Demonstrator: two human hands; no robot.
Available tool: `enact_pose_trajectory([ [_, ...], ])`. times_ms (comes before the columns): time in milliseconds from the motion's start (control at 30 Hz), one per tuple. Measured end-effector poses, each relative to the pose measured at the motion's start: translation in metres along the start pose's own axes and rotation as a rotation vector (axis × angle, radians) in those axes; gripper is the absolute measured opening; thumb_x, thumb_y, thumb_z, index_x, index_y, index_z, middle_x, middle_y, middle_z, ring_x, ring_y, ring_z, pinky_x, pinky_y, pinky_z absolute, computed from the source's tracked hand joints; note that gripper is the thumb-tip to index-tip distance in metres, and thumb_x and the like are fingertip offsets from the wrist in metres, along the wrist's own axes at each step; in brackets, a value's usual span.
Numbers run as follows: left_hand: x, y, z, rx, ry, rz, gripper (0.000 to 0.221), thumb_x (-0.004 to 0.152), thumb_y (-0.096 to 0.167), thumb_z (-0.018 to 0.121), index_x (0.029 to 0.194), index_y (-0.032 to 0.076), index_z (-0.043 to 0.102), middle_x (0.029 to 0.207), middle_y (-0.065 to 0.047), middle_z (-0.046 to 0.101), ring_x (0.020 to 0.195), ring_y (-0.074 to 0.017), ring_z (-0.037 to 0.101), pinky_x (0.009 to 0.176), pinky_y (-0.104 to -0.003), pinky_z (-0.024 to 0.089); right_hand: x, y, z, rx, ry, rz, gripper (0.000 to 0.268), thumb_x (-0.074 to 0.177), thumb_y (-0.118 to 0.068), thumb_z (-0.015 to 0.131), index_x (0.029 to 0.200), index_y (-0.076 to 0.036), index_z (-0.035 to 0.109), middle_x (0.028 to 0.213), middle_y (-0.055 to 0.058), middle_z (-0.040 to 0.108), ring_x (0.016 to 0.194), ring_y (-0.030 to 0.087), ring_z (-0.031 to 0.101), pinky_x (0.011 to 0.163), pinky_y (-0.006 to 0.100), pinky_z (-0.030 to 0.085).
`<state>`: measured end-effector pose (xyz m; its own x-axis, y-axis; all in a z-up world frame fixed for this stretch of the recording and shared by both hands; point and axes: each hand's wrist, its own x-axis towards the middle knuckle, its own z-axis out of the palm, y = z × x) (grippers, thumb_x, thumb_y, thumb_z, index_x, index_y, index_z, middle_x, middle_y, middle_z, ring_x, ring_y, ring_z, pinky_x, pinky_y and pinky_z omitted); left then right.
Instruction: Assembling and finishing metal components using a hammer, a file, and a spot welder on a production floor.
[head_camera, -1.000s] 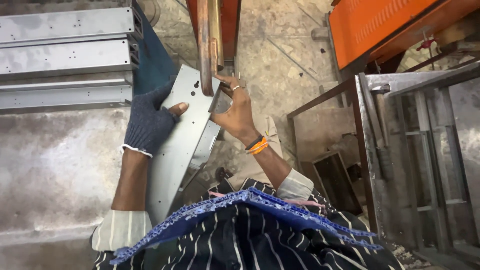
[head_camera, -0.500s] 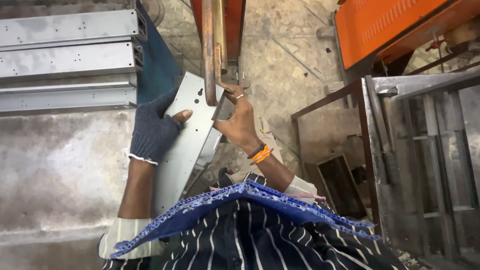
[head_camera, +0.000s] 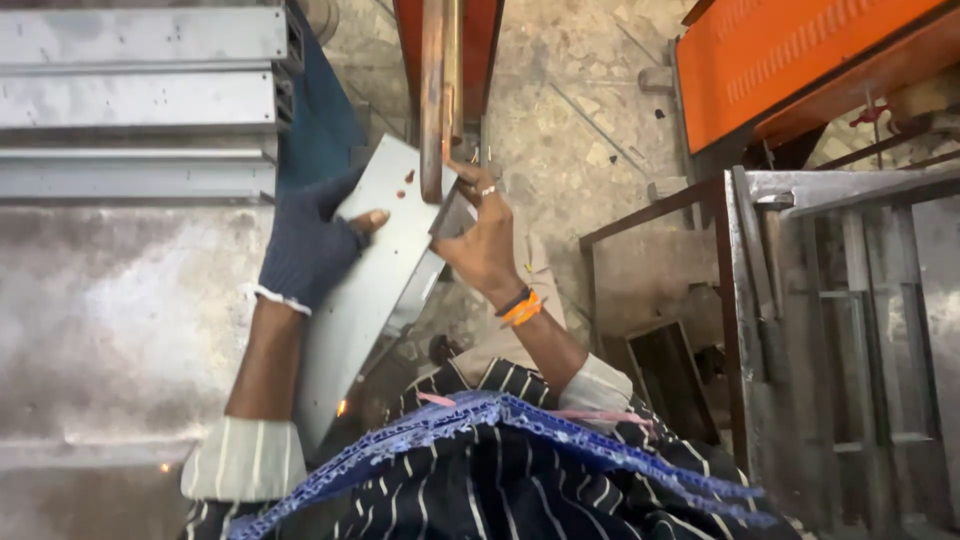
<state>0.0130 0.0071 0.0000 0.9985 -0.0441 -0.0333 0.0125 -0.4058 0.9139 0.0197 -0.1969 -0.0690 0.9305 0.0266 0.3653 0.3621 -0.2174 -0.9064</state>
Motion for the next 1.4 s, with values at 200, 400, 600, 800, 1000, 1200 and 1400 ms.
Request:
enact_pose_trajectory([
  [200, 0.006, 0.01, -0.001, 0.04, 0.005, -0.014, 0.048, 0.084, 0.014, 0.077, 0.129, 0.001, 0.07, 0.098, -0.017, 0.08, 0.079, -0.0151, 0.068, 0.074, -0.032, 0.056, 0.004, -0.001, 0.002, 0.003, 0.039, -0.046, 0.075, 0.072, -0.009, 0.093, 0.135, -0.002, 0.053, 0.127, 0.015, 0.065, 0.122, 0.025, 0.068, 0.109, 0.038, 0.054],
  [400, 0.016, 0.002, 0.004, 0.067, 0.026, 0.073, 0.044, 0.085, 0.015, 0.077, 0.126, -0.001, 0.071, 0.102, -0.016, 0.079, 0.086, -0.0148, 0.073, 0.078, -0.031, 0.057, 0.011, 0.014, -0.003, 0.124, 0.0, 0.034, 0.073, 0.074, -0.008, 0.088, 0.137, -0.003, 0.051, 0.128, 0.012, 0.069, 0.123, 0.021, 0.069, 0.108, 0.036, 0.056],
  [600, 0.017, 0.011, 0.005, 0.069, 0.033, 0.116, 0.044, 0.086, 0.016, 0.077, 0.126, 0.0, 0.071, 0.105, -0.016, 0.079, 0.089, -0.0165, 0.075, 0.082, -0.032, 0.056, 0.019, 0.012, -0.005, 0.116, 0.015, -0.003, 0.075, 0.072, -0.006, 0.091, 0.136, -0.003, 0.052, 0.128, 0.013, 0.067, 0.123, 0.023, 0.067, 0.111, 0.037, 0.055],
  [800, 0.028, 0.006, 0.008, 0.116, 0.028, 0.046, 0.045, 0.085, 0.017, 0.08, 0.126, 0.0, 0.071, 0.1, -0.016, 0.078, 0.081, -0.0145, 0.074, 0.076, -0.031, 0.056, 0.019, 0.016, -0.009, 0.028, 0.027, -0.009, 0.076, 0.07, -0.009, 0.092, 0.135, -0.002, 0.052, 0.127, 0.013, 0.067, 0.121, 0.023, 0.07, 0.108, 0.037, 0.058],
  [1000, 0.026, 0.019, 0.006, 0.044, 0.003, -0.001, 0.047, 0.085, 0.019, 0.079, 0.127, 0.0, 0.069, 0.095, -0.015, 0.079, 0.073, -0.0145, 0.069, 0.07, -0.031, 0.055, 0.02, 0.006, -0.009, -0.023, 0.073, 0.011, 0.08, 0.068, -0.01, 0.097, 0.134, -0.002, 0.054, 0.127, 0.013, 0.068, 0.121, 0.024, 0.069, 0.105, 0.038, 0.058],
  [1200, 0.022, 0.005, -0.006, 0.019, -0.021, 0.043, 0.047, 0.082, 0.019, 0.08, 0.124, -0.001, 0.071, 0.101, -0.016, 0.078, 0.074, -0.0128, 0.072, 0.068, -0.031, 0.058, -0.002, 0.012, 0.006, 0.041, 0.084, 0.023, 0.075, 0.078, -0.004, 0.092, 0.141, -0.003, 0.052, 0.132, 0.014, 0.067, 0.126, 0.024, 0.068, 0.111, 0.038, 0.055],
  [1400, 0.025, 0.005, -0.007, 0.101, -0.019, -0.018, 0.05, 0.08, 0.023, 0.083, 0.122, -0.001, 0.071, 0.098, -0.018, 0.078, 0.073, -0.0163, 0.072, 0.069, -0.033, 0.058, -0.003, 0.008, 0.008, 0.025, 0.096, -0.002, 0.076, 0.073, -0.002, 0.091, 0.138, -0.001, 0.052, 0.131, 0.014, 0.067, 0.125, 0.025, 0.068, 0.111, 0.036, 0.054],
])
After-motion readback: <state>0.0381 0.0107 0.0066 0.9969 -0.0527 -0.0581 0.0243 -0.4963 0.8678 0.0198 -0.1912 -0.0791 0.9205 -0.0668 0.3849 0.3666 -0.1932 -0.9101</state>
